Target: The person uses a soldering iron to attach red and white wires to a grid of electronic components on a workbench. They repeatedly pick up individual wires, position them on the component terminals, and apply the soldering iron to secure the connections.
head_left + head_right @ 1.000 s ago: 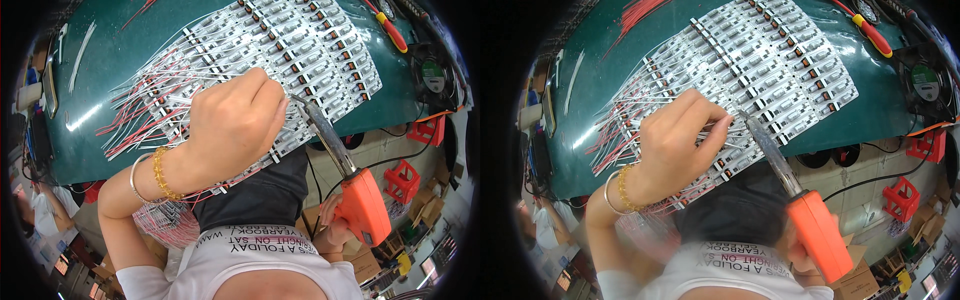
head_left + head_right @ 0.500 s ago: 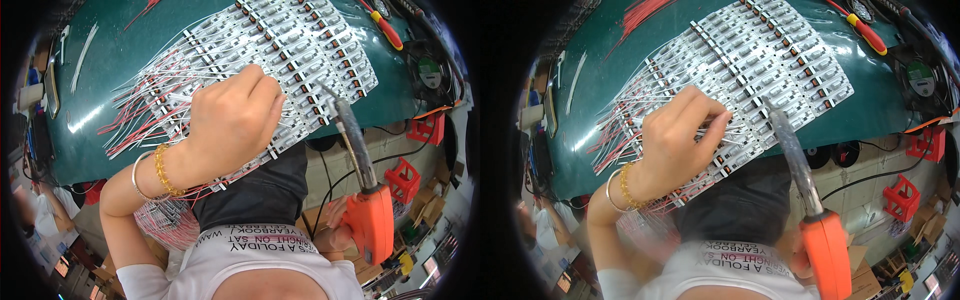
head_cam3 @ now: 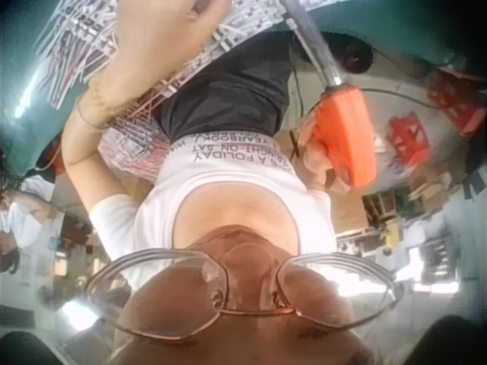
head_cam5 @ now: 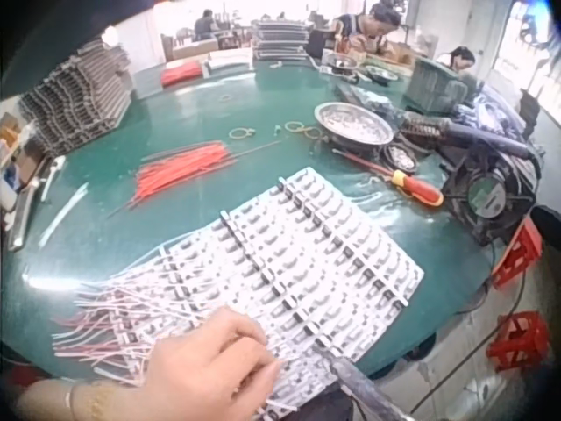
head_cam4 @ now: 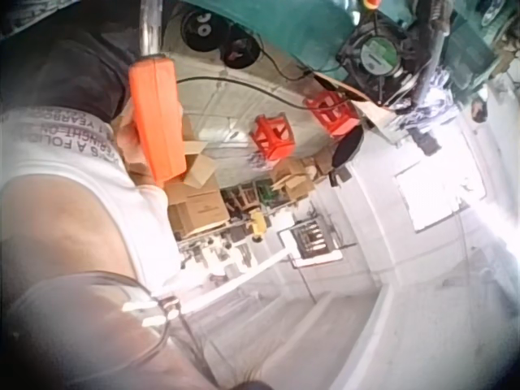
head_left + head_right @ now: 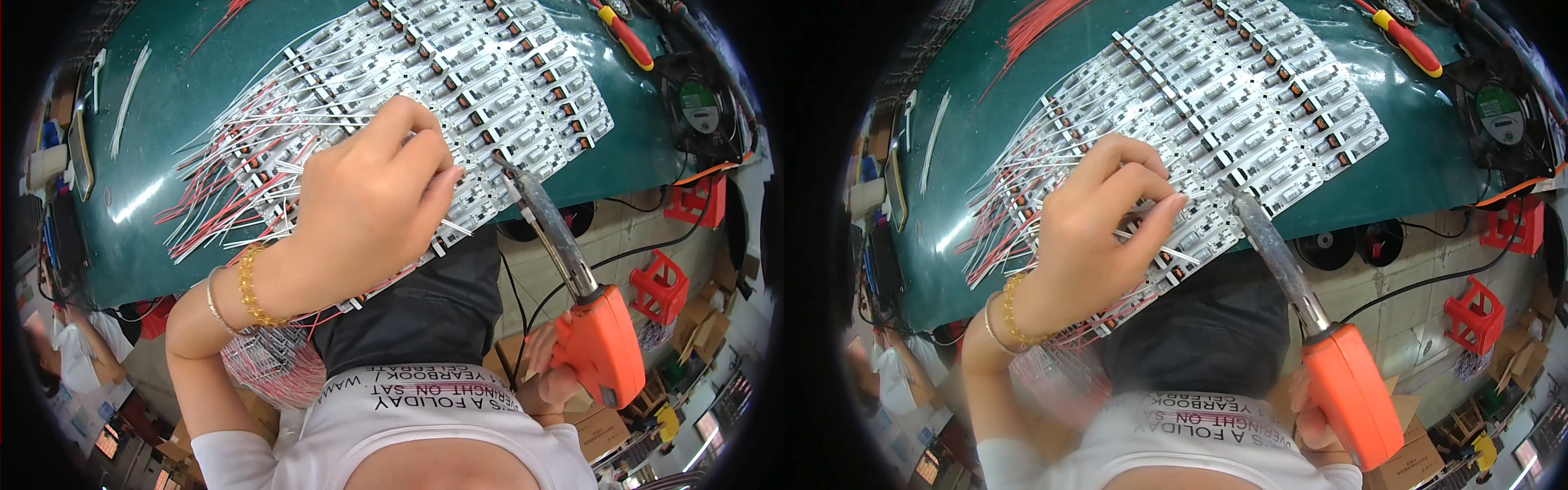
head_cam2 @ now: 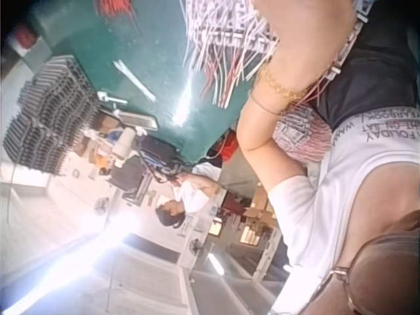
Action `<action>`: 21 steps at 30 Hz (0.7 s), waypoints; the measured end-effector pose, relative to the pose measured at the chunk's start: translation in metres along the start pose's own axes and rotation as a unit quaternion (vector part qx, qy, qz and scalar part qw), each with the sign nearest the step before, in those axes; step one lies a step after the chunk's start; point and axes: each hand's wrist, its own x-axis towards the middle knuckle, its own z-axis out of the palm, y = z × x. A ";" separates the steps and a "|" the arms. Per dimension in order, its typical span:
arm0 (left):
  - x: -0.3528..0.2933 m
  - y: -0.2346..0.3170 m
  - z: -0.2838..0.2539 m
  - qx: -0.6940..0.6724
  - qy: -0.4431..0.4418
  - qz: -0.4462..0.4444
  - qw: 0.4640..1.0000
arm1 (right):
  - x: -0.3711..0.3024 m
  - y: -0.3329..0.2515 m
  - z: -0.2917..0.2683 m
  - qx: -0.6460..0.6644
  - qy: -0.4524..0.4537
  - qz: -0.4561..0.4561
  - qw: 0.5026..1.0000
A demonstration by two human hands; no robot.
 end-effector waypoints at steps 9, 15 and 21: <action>0.000 -0.001 0.008 0.044 0.026 0.027 0.998 | -0.004 -0.003 -0.006 -0.159 0.013 0.040 0.986; -0.001 0.001 0.008 0.059 0.027 0.027 0.997 | -0.004 0.005 -0.009 -0.119 -0.033 0.004 0.992; -0.001 0.000 0.010 0.056 0.034 0.031 0.997 | 0.000 0.001 -0.001 -0.029 -0.004 0.037 0.999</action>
